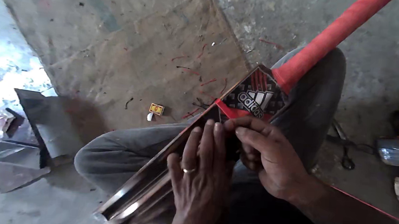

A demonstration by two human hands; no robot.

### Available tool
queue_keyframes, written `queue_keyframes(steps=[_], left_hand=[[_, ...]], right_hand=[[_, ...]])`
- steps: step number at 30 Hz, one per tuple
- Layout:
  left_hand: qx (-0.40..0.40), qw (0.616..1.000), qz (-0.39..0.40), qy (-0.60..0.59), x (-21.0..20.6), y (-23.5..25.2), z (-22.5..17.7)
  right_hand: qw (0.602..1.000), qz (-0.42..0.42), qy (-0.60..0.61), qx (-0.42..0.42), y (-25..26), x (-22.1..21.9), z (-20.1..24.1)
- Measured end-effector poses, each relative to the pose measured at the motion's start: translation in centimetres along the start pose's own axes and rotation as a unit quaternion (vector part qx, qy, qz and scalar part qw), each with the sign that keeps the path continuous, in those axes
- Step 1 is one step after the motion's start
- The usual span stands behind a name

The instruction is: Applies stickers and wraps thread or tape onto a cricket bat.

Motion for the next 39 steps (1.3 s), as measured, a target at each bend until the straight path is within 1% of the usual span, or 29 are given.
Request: queue_keyframes(steps=[1, 3, 6, 9, 16, 19, 21, 24, 26, 28, 29, 31, 32, 33, 34, 35, 36, 37, 38, 39], left_hand=[[0.001, 1.0, 0.0, 0.025, -0.9, -0.1, -0.3], [-0.004, 0.999, -0.017, 0.039, -1.6, 0.4, -0.4], [-0.016, 0.999, -0.028, 0.026, -1.4, 0.5, -0.2], [-0.026, 0.999, -0.036, 0.023, -1.2, 0.7, -0.1], [-0.049, 0.998, -0.036, -0.003, -0.7, 1.3, 0.1], [-0.051, 0.998, -0.032, -0.011, -0.7, 1.4, 0.4], [-0.06, 0.997, -0.018, -0.039, -0.3, 1.8, 0.8], [-0.103, 0.986, 0.037, -0.129, 1.0, 3.1, 2.3], [-0.13, 0.961, 0.092, -0.225, 1.7, 3.9, 3.6], [-0.138, 0.916, 0.165, -0.337, 1.9, 4.4, 4.8], [-0.134, 0.883, 0.209, -0.399, 1.7, 4.6, 5.1], [-0.116, 0.795, 0.301, -0.513, 0.7, 4.7, 5.3], [-0.109, 0.755, 0.329, -0.557, 0.2, 4.9, 5.3], [-0.103, 0.733, 0.34, -0.58, -0.3, 5.0, 5.4], [-0.095, 0.749, 0.329, -0.568, -0.5, 5.0, 5.6], [-0.08, 0.801, 0.286, -0.52, -0.3, 4.9, 5.9], [-0.063, 0.876, 0.212, -0.429, 0.3, 4.8, 6.3], [-0.046, 0.935, 0.133, -0.326, 1.0, 4.4, 6.1], [-0.024, 0.967, 0.067, -0.245, 1.3, 3.8, 5.4], [-0.012, 0.984, 0.026, -0.174, 1.2, 3.1, 4.2]], right_hand=[[1.0, -0.008, -0.02, -0.003, -0.5, 0.6, -0.4], [0.999, -0.026, -0.046, -0.006, -1.8, 2.7, -1.4], [0.998, -0.058, -0.001, -0.015, -3.9, 5.8, -3.3], [0.997, -0.064, 0.045, -0.026, -4.4, 7.1, -4.5], [0.986, -0.046, 0.14, -0.083, -3.6, 8.0, -6.2], [0.984, -0.035, 0.157, -0.072, -3.3, 8.0, -6.4], [0.986, -0.022, 0.151, -0.065, -3.2, 7.8, -6.1], [0.993, 0.028, 0.11, -0.037, -3.1, 6.3, -4.6], [0.994, 0.05, 0.093, -0.019, -3.1, 4.9, -3.4], [0.994, 0.063, 0.091, 0.001, -3.0, 3.6, -2.3], [0.993, 0.071, 0.094, 0.012, -2.8, 3.2, -1.9], [0.992, 0.085, 0.094, 0.024, -2.4, 2.5, -1.3], [0.992, 0.084, 0.09, 0.027, -2.1, 2.4, -1.3], [0.993, 0.076, 0.087, 0.025, -1.8, 2.4, -1.3], [0.994, 0.063, 0.087, 0.021, -1.3, 2.4, -1.4], [0.995, 0.052, 0.085, 0.015, -0.8, 2.4, -1.4], [0.996, 0.042, 0.081, 0.008, -0.3, 2.2, -1.4], [0.997, 0.033, 0.073, 0.005, 0.2, 1.9, -1.2], [0.998, 0.026, 0.065, 0.002, 0.7, 1.6, -1.1], [0.998, 0.017, 0.06, -0.002, 0.9, 1.3, -1.1]])
Point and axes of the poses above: each hand's wrist, its own y-axis towards the middle knuckle, its own x-axis out of the back of the hand, z = x × y, the point moved 5 cm from there along y, towards the middle knuckle, and after that the axes turned 14 degrees about y, right-handed, at the moved point
